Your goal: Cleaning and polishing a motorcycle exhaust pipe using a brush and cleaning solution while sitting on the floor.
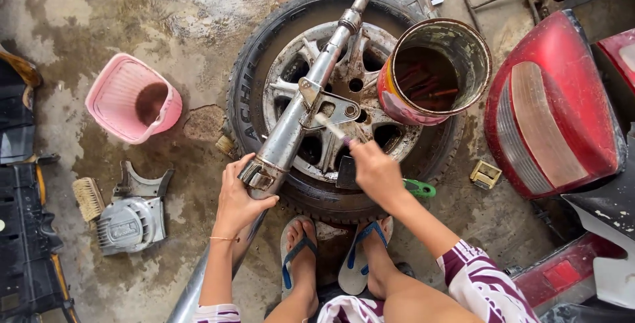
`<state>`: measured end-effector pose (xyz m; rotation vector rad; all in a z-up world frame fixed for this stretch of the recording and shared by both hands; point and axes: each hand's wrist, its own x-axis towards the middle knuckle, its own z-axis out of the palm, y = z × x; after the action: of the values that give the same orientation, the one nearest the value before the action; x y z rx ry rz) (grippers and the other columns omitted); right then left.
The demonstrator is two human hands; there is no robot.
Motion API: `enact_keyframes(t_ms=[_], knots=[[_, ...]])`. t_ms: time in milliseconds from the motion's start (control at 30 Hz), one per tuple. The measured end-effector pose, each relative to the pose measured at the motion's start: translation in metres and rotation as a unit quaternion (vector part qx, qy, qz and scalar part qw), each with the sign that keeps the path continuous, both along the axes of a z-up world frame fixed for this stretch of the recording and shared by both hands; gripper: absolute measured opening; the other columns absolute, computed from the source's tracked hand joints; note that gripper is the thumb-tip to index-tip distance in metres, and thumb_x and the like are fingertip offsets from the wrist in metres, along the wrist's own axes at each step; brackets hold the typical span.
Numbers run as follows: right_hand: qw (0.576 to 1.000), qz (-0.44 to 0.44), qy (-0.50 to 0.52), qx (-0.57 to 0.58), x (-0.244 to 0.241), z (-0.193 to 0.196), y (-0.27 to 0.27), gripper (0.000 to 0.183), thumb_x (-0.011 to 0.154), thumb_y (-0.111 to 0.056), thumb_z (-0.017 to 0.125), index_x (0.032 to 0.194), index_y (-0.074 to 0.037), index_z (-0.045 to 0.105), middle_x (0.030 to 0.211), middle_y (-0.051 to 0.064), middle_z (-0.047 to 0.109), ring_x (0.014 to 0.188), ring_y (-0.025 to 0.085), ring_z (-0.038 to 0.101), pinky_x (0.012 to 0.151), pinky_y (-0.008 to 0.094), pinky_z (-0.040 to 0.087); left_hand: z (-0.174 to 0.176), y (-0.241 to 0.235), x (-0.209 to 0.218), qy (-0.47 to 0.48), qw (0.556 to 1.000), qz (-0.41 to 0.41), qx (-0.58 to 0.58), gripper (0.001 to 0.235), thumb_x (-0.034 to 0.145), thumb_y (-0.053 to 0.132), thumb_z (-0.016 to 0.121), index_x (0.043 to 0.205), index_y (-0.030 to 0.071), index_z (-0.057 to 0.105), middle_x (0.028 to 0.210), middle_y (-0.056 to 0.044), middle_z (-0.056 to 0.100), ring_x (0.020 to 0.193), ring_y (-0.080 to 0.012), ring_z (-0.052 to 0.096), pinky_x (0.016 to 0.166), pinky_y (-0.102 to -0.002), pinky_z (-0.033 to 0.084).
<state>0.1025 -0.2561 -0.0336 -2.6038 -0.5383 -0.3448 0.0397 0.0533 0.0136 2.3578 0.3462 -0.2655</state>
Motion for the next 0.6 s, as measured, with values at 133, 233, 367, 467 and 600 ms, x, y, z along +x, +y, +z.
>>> enact_keyframes(t_ms=[133, 233, 367, 467, 600], knots=[[1.000, 0.004, -0.023, 0.000, 0.032, -0.015, 0.000, 0.014, 0.102, -0.015, 0.059, 0.113, -0.017, 0.067, 0.081, 0.001, 0.059, 0.058, 0.023, 0.067, 0.050, 0.033, 0.054, -0.004, 0.004, 0.001, -0.005, 1.000, 0.007, -0.016, 0.109, 0.045, 0.029, 0.095, 0.145, 0.025, 0.052, 0.125, -0.010, 0.057, 0.123, -0.0355, 0.055, 0.104, -0.053, 0.047], [0.998, -0.030, 0.019, 0.046, 0.032, -0.006, 0.008, 0.011, 0.106, -0.022, 0.054, 0.113, -0.020, 0.062, 0.082, 0.005, 0.058, 0.055, 0.038, 0.066, 0.051, 0.049, 0.056, -0.007, 0.007, 0.000, -0.004, 1.000, -0.001, -0.013, 0.109, 0.044, 0.029, 0.095, 0.145, 0.027, 0.052, 0.126, -0.008, 0.055, 0.124, -0.0342, 0.055, 0.105, -0.052, 0.046], [0.999, -0.031, 0.015, -0.031, 0.023, 0.006, 0.020, 0.008, 0.103, -0.021, 0.055, 0.108, -0.023, 0.060, 0.080, 0.004, 0.057, 0.050, 0.036, 0.066, 0.050, 0.045, 0.056, -0.010, 0.011, 0.006, -0.013, 1.000, 0.000, -0.027, 0.108, 0.044, 0.029, 0.095, 0.144, 0.025, 0.054, 0.125, -0.009, 0.056, 0.123, -0.0359, 0.055, 0.106, -0.054, 0.045], [0.998, -0.046, 0.037, -0.024, 0.031, 0.004, 0.020, 0.010, 0.102, -0.017, 0.053, 0.111, -0.020, 0.058, 0.082, 0.007, 0.057, 0.051, 0.040, 0.066, 0.050, 0.050, 0.057, -0.008, 0.007, 0.003, -0.004, 0.999, 0.002, -0.032, 0.107, 0.046, 0.028, 0.095, 0.144, 0.024, 0.054, 0.124, -0.009, 0.056, 0.123, -0.0365, 0.054, 0.106, -0.055, 0.044], [0.999, -0.004, 0.043, 0.007, 0.012, 0.005, 0.035, 0.018, 0.101, -0.010, 0.050, 0.116, -0.017, 0.058, 0.080, 0.005, 0.056, 0.045, 0.034, 0.065, 0.043, 0.042, 0.054, -0.009, 0.010, 0.003, -0.012, 0.999, -0.005, -0.037, 0.106, 0.048, 0.027, 0.095, 0.145, 0.023, 0.053, 0.125, -0.011, 0.055, 0.125, -0.0381, 0.053, 0.108, -0.056, 0.043]])
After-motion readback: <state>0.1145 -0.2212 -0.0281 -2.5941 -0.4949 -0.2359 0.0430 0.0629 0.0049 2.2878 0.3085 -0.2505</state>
